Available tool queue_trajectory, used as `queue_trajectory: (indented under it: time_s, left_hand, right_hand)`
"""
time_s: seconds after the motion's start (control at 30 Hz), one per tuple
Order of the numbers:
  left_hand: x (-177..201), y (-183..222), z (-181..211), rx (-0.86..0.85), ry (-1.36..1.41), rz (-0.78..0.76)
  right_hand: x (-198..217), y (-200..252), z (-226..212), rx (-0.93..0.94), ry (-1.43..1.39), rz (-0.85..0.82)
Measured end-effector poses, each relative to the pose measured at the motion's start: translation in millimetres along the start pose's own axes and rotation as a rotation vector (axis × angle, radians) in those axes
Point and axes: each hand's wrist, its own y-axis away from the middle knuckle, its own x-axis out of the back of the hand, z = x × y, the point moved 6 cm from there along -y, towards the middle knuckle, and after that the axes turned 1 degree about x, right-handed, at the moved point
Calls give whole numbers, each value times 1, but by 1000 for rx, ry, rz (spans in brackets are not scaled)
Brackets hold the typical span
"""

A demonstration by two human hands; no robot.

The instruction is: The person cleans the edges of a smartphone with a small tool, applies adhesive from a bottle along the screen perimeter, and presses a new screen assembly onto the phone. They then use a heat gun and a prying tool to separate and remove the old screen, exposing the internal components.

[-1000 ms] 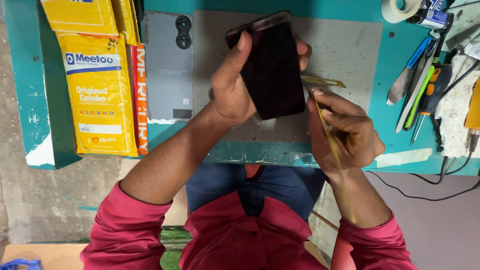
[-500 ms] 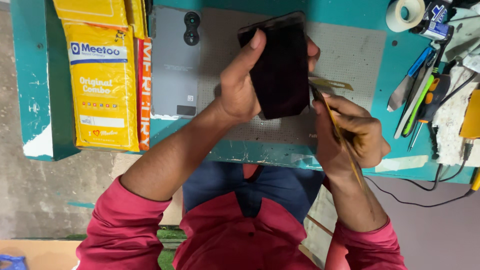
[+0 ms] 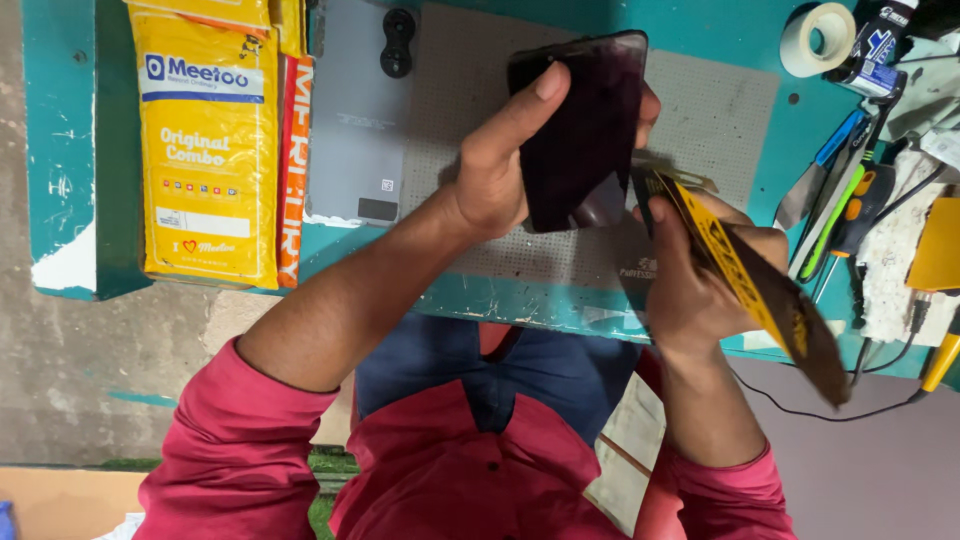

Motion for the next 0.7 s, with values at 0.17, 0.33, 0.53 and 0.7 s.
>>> queue_trajectory:
  time_s: [0.17, 0.33, 0.53, 0.7]
  left_hand:
    - [2, 1, -3, 22, -19, -4]
    - [3, 0, -3, -10, -81, -9]
    - [2, 1, -3, 8, -76, 18]
    - [3, 0, -3, 14, -73, 31]
  right_hand:
    - [5, 2, 1, -138, 84, -3]
    - [9, -1, 1, -84, 154, -23]
    - [11, -6, -1, -109, 79, -41]
    - [8, -13, -5, -123, 41, -57]
